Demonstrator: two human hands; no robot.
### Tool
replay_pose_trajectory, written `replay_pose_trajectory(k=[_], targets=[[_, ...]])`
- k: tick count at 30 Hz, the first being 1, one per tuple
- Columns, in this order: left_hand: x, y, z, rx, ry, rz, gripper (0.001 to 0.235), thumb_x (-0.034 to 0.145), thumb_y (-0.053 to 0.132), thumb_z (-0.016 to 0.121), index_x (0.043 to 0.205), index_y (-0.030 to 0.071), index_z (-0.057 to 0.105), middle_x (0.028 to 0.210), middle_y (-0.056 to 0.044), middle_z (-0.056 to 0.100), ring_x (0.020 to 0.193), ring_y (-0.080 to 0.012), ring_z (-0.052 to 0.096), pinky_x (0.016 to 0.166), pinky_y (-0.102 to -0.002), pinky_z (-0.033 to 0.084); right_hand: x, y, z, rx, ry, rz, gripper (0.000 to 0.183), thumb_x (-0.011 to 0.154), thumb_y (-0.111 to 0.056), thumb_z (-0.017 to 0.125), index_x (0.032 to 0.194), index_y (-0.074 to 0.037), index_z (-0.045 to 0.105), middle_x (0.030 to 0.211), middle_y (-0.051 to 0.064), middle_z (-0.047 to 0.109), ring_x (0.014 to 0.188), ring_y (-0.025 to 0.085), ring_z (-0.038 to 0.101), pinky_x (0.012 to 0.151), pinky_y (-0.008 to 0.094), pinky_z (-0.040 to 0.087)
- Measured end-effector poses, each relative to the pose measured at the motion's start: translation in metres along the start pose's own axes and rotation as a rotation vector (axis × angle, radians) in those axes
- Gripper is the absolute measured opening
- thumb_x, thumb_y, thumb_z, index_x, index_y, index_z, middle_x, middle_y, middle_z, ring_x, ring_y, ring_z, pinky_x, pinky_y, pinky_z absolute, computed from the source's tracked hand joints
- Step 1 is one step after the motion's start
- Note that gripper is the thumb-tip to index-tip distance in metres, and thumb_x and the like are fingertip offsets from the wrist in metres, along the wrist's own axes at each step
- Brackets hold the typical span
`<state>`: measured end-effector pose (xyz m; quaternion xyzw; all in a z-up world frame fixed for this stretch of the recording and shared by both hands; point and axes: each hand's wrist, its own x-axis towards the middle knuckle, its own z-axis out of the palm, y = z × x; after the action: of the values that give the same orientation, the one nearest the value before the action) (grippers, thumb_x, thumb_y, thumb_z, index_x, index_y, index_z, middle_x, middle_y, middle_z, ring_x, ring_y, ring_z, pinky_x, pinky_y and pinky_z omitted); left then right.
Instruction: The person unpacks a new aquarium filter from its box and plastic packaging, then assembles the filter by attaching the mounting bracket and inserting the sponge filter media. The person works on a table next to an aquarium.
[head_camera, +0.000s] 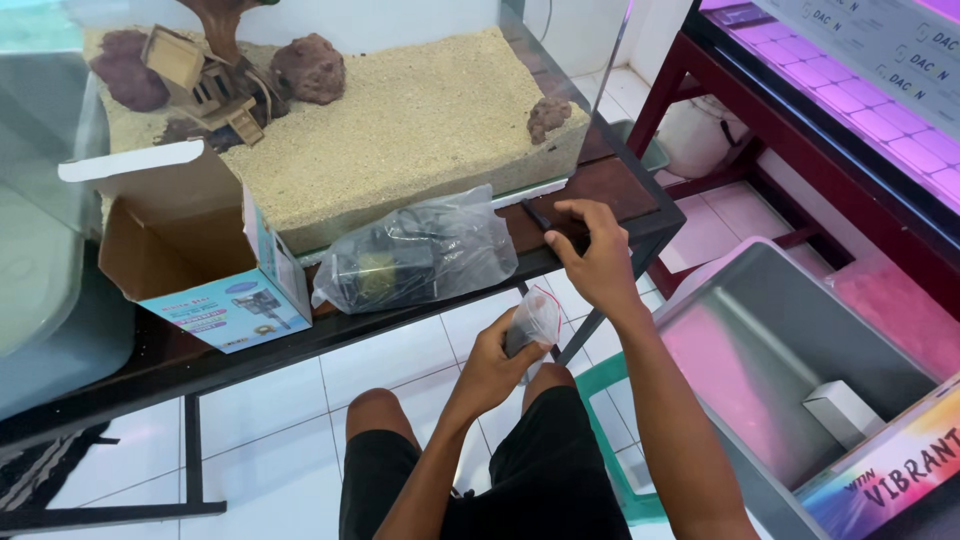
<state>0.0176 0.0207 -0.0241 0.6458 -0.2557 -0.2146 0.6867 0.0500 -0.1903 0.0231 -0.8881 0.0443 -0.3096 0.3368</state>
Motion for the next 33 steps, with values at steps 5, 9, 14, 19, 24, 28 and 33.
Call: replay_pose_trajectory(k=[5,9,14,19,24,28,33], targets=[[0.003,-0.014,-0.004,-0.028,-0.005,-0.007,0.055,0.094,0.024,0.071,0.146,0.008,0.058,0.118,-0.016,0.072,0.110,-0.0221,0.062,0.092,-0.046,0.052,-0.005,-0.003,-0.006,0.035,-0.057,-0.065,0.029,0.090,-0.023,0.079,0.116,-0.021,0.069,0.126,0.004,0.061,0.125,0.030,0.061,0.103,0.043,0.040],[0.008,-0.029,-0.009,-0.019,0.003,-0.032,0.054,0.094,0.020,0.069,0.145,0.010,0.059,0.117,-0.014,0.072,0.108,-0.0200,0.061,0.090,-0.044,0.052,-0.029,-0.064,-0.043,0.109,-0.308,-0.303,0.012,0.084,-0.016,0.077,0.094,-0.015,0.071,0.137,0.013,0.054,0.137,0.044,0.046,0.105,0.050,0.040],[-0.001,0.011,-0.010,-0.098,0.011,0.009,0.038,0.092,0.019,0.076,0.128,0.006,0.069,0.103,-0.011,0.075,0.098,-0.0146,0.060,0.087,-0.038,0.053,-0.037,-0.079,-0.044,-0.041,-0.533,-0.372,0.010,0.086,-0.010,0.076,0.092,-0.017,0.080,0.135,0.016,0.054,0.140,0.051,0.039,0.111,0.062,0.032],[-0.004,0.020,-0.011,-0.092,-0.024,0.025,0.037,0.090,0.020,0.078,0.123,0.005,0.070,0.098,-0.010,0.075,0.093,-0.0144,0.061,0.085,-0.038,0.054,-0.033,-0.078,-0.041,-0.106,-0.620,-0.305,0.015,0.082,-0.006,0.081,0.095,-0.015,0.082,0.133,0.019,0.057,0.141,0.052,0.039,0.113,0.067,0.030],[0.002,-0.004,-0.010,-0.016,-0.065,0.008,0.048,0.091,0.023,0.079,0.132,0.003,0.066,0.112,-0.018,0.074,0.105,-0.0207,0.060,0.090,-0.045,0.052,-0.034,-0.073,-0.041,-0.196,-0.688,-0.347,0.017,0.080,-0.013,0.084,0.097,-0.017,0.081,0.135,0.014,0.055,0.142,0.049,0.038,0.112,0.067,0.032],[0.009,-0.006,-0.012,0.035,-0.049,0.001,0.052,0.089,0.023,0.081,0.135,0.006,0.065,0.113,-0.017,0.075,0.106,-0.0220,0.066,0.091,-0.043,0.053,-0.034,-0.076,-0.041,-0.074,-0.700,-0.326,0.013,0.079,-0.009,0.085,0.092,-0.010,0.081,0.131,0.018,0.058,0.141,0.049,0.041,0.112,0.064,0.034],[0.011,0.005,-0.013,0.087,-0.006,0.039,0.060,0.083,0.022,0.085,0.136,0.006,0.064,0.119,-0.022,0.073,0.115,-0.0290,0.066,0.094,-0.048,0.052,-0.037,-0.061,-0.040,-0.027,-0.530,-0.377,0.018,0.075,-0.016,0.088,0.088,-0.012,0.076,0.123,0.011,0.056,0.130,0.043,0.048,0.107,0.056,0.042]])
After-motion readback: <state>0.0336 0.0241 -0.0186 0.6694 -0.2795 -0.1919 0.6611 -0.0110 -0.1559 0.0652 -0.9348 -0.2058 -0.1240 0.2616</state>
